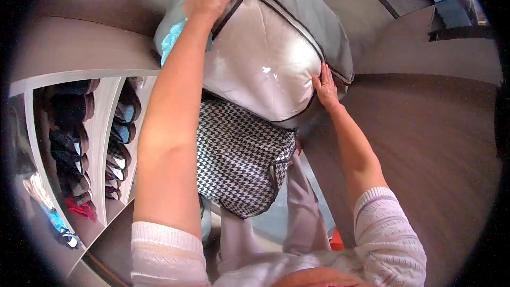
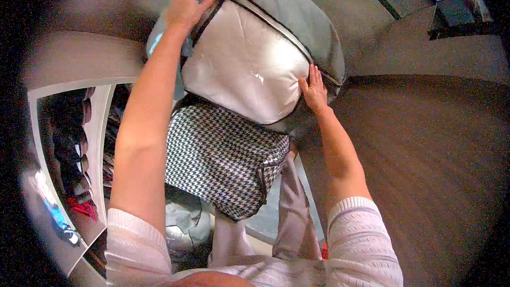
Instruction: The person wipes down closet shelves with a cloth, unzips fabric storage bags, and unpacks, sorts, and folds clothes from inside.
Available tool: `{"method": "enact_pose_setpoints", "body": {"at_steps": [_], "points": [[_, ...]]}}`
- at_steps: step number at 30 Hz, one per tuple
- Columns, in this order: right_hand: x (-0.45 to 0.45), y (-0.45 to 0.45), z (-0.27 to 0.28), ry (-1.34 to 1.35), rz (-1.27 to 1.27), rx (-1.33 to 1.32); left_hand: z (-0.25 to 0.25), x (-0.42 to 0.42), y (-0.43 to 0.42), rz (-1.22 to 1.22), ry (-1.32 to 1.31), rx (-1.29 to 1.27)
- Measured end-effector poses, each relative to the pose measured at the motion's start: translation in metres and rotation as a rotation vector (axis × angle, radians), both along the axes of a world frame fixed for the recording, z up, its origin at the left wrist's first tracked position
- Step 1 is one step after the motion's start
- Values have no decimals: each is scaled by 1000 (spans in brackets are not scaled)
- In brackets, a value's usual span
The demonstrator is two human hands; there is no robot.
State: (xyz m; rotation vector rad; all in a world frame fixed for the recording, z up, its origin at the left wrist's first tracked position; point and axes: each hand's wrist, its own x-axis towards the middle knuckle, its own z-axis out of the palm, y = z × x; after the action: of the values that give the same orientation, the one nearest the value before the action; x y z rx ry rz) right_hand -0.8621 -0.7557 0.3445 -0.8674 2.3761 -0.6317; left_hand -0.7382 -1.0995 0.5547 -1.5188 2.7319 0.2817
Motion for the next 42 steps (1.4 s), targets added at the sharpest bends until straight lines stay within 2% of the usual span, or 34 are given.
{"method": "enact_pose_setpoints", "body": {"at_steps": [5, 8, 9, 10, 11, 12, 13, 15, 16, 19, 21, 22, 25, 28, 30, 32, 35, 38, 42], "points": [[-13, 7, 16, -4, 29, -19, -34, 4, 5, 10, 152, -172], [-24, 6, 63, -261, 9, -17, -24, 14, 17, -79, 182, -184], [-45, 14, 34, -170, 24, -132, -23, 19, 22, -93, 217, -195], [-46, 4, 71, -379, -171, -174, -23, 25, 26, -109, 254, -206], [-53, -6, 101, -326, -261, -55, -23, 31, 31, -124, 291, -219], [-71, -13, 91, -74, -253, -23, -22, 36, 36, -142, 336, -190], [-73, -23, 109, 32, -220, -204, -22, 41, 44, -158, 384, -158], [-51, -66, 187, -51, -186, -318, -18, 50, 70, -209, 485, -93], [-46, -85, 208, -12, -113, -374, -14, 53, 90, -249, 538, -61], [-22, -136, 264, 83, 54, -592, 7, 69, 156, -386, 430, -8], [-20, -156, 272, 206, 103, -583, 21, 85, 203, -465, 376, 111], [-18, -158, 277, 267, 130, -574, 27, 95, 223, -512, 380, 198], [-8, -156, 288, 301, 68, -300, 28, 126, 278, -591, 515, 362], [-14, -151, 277, 0, 65, -349, 18, 143, 315, -567, 504, 469], [-14, -142, 261, 245, 143, -314, 10, 152, 332, -545, 549, 492], [-2, -134, 264, 446, 87, -96, 6, 160, 342, -490, 573, 510], [11, -135, 292, 390, 159, 292, 5, 171, 350, -453, 547, 485], [-1, -145, 296, 175, 312, 561, -3, 182, 358, -431, 502, 496], [7, -126, 286, 62, 327, 351, -16, 190, 374, -391, 509, 548]]}}
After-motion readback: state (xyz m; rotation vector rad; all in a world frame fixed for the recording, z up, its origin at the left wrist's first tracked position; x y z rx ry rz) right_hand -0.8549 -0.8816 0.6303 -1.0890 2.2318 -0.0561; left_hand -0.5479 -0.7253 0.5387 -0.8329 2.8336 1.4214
